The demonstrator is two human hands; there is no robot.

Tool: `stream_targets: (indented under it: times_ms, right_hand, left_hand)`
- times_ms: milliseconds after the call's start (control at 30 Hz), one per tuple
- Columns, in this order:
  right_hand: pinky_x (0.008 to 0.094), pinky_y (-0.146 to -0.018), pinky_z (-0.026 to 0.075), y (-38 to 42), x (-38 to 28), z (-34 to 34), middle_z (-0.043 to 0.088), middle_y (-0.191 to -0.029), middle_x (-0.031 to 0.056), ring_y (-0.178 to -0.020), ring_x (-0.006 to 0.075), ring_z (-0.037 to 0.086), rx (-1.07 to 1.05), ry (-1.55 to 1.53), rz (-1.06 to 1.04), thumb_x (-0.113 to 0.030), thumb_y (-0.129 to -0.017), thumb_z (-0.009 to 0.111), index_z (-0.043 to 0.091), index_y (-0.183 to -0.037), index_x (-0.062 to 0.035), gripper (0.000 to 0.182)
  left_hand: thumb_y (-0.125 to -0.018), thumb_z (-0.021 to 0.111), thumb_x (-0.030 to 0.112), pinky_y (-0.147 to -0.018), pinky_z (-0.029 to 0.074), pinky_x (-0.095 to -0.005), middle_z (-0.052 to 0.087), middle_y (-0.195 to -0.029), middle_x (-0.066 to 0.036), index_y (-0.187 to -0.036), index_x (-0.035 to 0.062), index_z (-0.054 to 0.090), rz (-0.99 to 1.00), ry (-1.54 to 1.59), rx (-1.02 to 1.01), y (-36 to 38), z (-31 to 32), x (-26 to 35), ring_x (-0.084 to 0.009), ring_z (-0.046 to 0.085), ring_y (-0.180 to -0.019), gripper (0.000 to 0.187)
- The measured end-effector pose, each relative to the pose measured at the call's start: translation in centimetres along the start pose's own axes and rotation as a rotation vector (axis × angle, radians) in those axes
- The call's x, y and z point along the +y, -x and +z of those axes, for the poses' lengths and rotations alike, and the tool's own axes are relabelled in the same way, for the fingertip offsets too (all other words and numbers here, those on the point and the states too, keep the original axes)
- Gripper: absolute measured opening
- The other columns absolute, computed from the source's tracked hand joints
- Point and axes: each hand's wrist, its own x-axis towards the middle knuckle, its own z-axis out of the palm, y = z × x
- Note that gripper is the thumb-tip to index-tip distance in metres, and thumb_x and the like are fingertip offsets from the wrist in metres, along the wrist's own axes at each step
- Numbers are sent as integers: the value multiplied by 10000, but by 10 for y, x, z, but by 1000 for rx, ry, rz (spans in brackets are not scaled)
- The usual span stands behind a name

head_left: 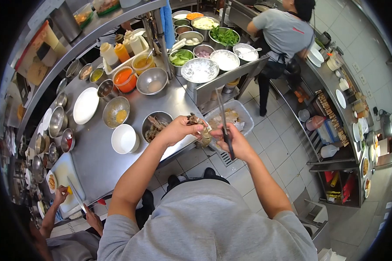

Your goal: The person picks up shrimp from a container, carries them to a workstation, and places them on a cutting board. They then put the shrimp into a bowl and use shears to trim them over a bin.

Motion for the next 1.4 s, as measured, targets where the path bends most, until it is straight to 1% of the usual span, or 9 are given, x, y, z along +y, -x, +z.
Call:
stream_targets:
  times_ms: [133, 400, 467, 567, 667, 900, 1100, 1167, 1400]
  right_hand:
    - [321, -893, 502, -22, 23, 13, 623, -1185, 118, -1031, 160, 618, 84, -96, -89, 27, -824, 659, 397, -1311, -50, 558]
    - [263, -757, 488, -34, 41, 32, 654, -982, 52, -850, 112, 608, 366, 57, -10, -39, -823, 696, 448, -1286, -34, 525]
    - [257, -731, 478, -40, 51, 34, 648, -967, 50, -822, 109, 594, 452, 53, -132, -46, -833, 698, 448, -1287, -25, 519]
    - [251, -739, 473, -44, 54, 34, 648, -969, 56, -824, 106, 592, 482, 70, -148, -55, -840, 711, 456, -1279, -16, 509]
    - [249, -740, 472, -45, 47, 36, 643, -944, 53, -817, 108, 586, 497, 152, -151, -69, -832, 746, 465, -1273, -14, 526]
    - [246, -693, 465, -49, 52, 36, 627, -890, 31, -787, 87, 563, 344, 14, -103, -95, -803, 798, 474, -1278, -22, 580]
    - [240, -619, 462, -57, 28, 33, 636, -887, 41, -747, 79, 565, 411, -219, 40, -74, -813, 783, 478, -1274, -31, 554]
    - [221, -595, 463, -60, 20, 30, 655, -931, 43, -742, 82, 594, 366, -253, 105, -49, -836, 750, 479, -1272, -44, 513]
    - [229, -569, 462, -78, 18, 31, 662, -892, 47, -716, 98, 595, 270, -80, 119, -113, -851, 765, 485, -1262, -37, 503]
  left_hand:
    - [-943, 675, 237, -787, 530, -324, 713, -980, -68, -1138, 23, 660, 0, 210, 86, -12, 12, -3, -154, 661, -890, 289]
    - [-973, 635, 236, -736, 471, -234, 700, -995, -9, -1266, 54, 621, 11, 219, 212, -32, 19, -53, -71, 600, -852, 345]
    - [-986, 616, 224, -755, 460, -228, 692, -992, 5, -1270, 53, 616, 9, 193, 227, -30, 27, -56, -57, 596, -865, 331]
    - [-1018, 560, 224, -807, 468, -266, 667, -993, 6, -1188, 40, 633, 55, -152, 266, -25, 41, -62, -63, 583, -892, 260]
    - [-1025, 550, 249, -813, 457, -262, 660, -998, -2, -1158, 44, 639, 1, 60, 273, -26, 38, -71, -65, 566, -892, 260]
    - [-1013, 567, 285, -687, 377, -224, 590, -823, 39, -1077, 47, 669, 70, 45, 481, -28, 26, -75, -32, 468, -760, 266]
    - [-1012, 564, 275, -727, 389, -211, 588, -923, 25, -1216, 46, 606, 117, 77, 405, -18, 36, -75, -58, 475, -769, 309]
    - [-1020, 535, 269, -898, 452, -302, 627, -1138, -41, -1395, 60, 466, 94, 59, 298, -15, 33, -83, -123, 590, -947, 435]
    - [-1025, 492, 231, -812, 511, -388, 645, -1120, -98, -1252, 85, 525, -18, 593, 321, -17, 14, -95, -221, 632, -893, 272]
